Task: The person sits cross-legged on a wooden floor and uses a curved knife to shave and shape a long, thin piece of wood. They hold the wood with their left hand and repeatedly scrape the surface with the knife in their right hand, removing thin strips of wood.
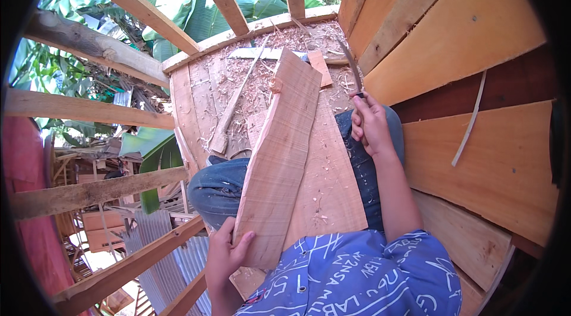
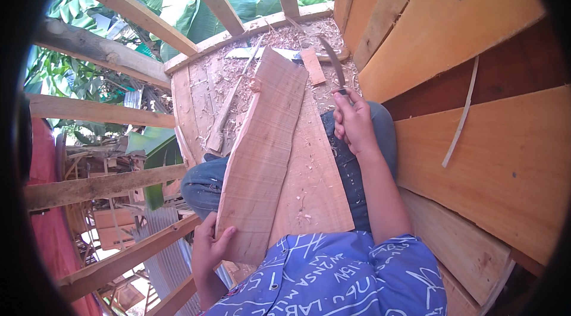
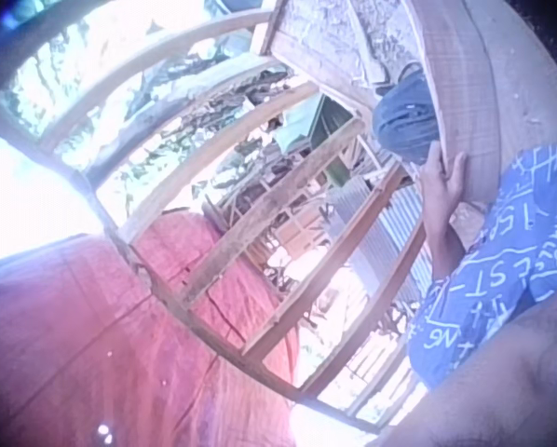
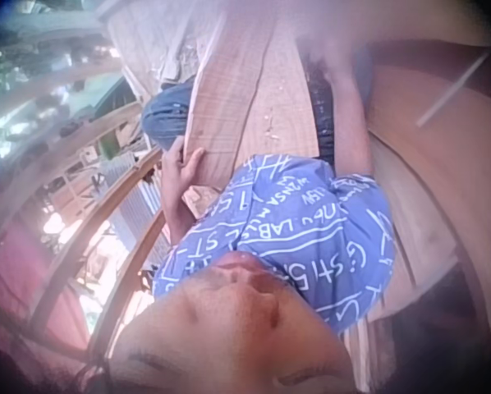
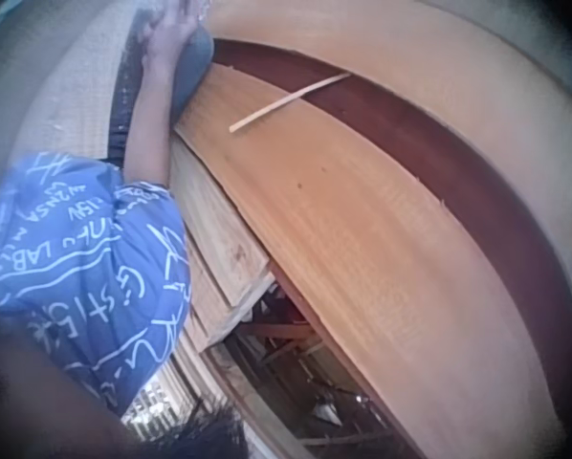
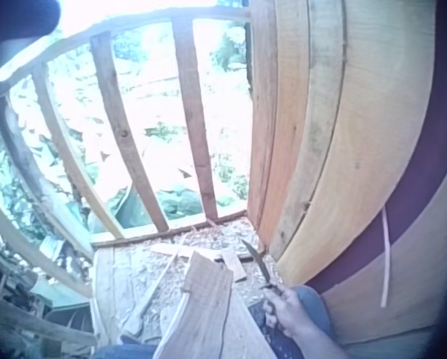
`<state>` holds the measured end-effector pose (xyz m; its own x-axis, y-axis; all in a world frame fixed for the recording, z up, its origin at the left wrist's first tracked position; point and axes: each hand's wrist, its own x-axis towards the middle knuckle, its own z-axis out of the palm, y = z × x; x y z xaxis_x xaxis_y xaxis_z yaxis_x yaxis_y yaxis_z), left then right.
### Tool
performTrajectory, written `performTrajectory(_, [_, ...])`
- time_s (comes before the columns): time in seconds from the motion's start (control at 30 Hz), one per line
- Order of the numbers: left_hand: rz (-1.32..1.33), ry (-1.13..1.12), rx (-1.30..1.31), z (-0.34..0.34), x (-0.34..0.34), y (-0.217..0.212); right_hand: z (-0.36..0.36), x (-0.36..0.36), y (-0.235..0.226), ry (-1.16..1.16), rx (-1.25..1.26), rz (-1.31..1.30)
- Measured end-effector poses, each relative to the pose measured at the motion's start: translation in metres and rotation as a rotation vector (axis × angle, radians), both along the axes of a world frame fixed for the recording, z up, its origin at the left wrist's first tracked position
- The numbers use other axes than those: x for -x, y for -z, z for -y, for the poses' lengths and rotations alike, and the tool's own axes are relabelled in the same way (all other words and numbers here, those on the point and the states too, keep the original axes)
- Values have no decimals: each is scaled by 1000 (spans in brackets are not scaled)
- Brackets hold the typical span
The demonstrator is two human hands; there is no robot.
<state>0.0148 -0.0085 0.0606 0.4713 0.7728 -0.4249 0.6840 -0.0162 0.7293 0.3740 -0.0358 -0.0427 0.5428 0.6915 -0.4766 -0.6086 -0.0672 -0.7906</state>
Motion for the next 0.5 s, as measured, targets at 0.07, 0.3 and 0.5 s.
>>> performTrajectory(0.07, [1,3,-6,-1,-1,-1,4,6,-5,-279,37,191])
performTrajectory(0.3, [39,-10,11,-1,-3,-1,-2,44,-10,-713,10,340])
performTrajectory(0.5, [34,-18,16,-1,2,4,-5,66,-22,-522,-171,726])
